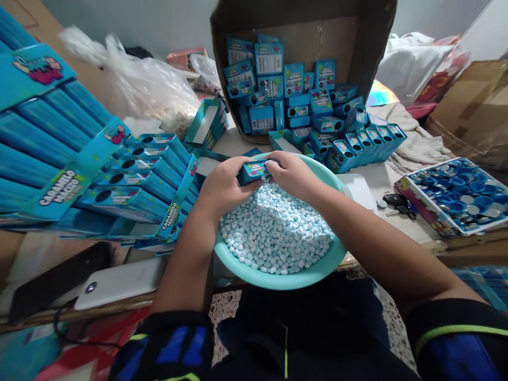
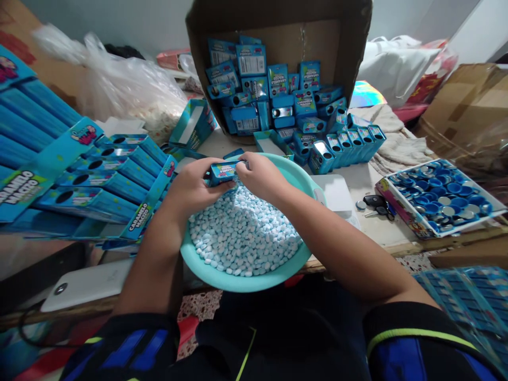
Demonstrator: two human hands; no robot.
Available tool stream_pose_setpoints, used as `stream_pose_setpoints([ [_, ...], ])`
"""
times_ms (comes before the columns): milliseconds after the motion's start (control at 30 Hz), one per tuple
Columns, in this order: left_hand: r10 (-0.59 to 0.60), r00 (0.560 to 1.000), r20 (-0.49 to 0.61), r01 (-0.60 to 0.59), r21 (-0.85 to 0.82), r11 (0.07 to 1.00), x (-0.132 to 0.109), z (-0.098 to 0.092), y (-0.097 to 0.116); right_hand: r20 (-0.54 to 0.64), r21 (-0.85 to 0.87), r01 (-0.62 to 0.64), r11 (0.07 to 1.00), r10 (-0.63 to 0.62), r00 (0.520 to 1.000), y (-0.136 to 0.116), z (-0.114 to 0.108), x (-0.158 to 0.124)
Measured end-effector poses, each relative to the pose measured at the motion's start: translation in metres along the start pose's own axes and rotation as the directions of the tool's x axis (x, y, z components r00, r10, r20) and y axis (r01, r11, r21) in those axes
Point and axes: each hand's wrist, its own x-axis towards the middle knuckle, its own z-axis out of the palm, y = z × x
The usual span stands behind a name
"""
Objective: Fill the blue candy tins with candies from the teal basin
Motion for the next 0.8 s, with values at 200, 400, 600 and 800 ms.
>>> stream_pose_setpoints([
  [200,0.009,1.0,-0.014,-0.009,-0.013,1.0,0.0,-0.001,0.001,-0.021,0.081,0.008,0.997,-0.007,1.0,0.005,0.0,0.001],
  [400,0.018,0.999,-0.034,-0.019,-0.028,0.999,0.0,-0.001,-0.003,-0.026,0.202,-0.045,0.978,0.052,0.998,0.008,0.002,0.004],
  [600,0.064,0.997,-0.052,-0.065,-0.017,0.998,-0.001,-0.001,-0.003,-0.002,0.267,-0.06,0.962,0.063,0.998,0.008,0.003,0.001],
  [800,0.101,0.992,-0.075,-0.103,-0.023,0.994,-0.001,0.001,-0.006,0.023,0.188,-0.079,0.979,0.076,0.997,-0.001,-0.002,-0.003],
])
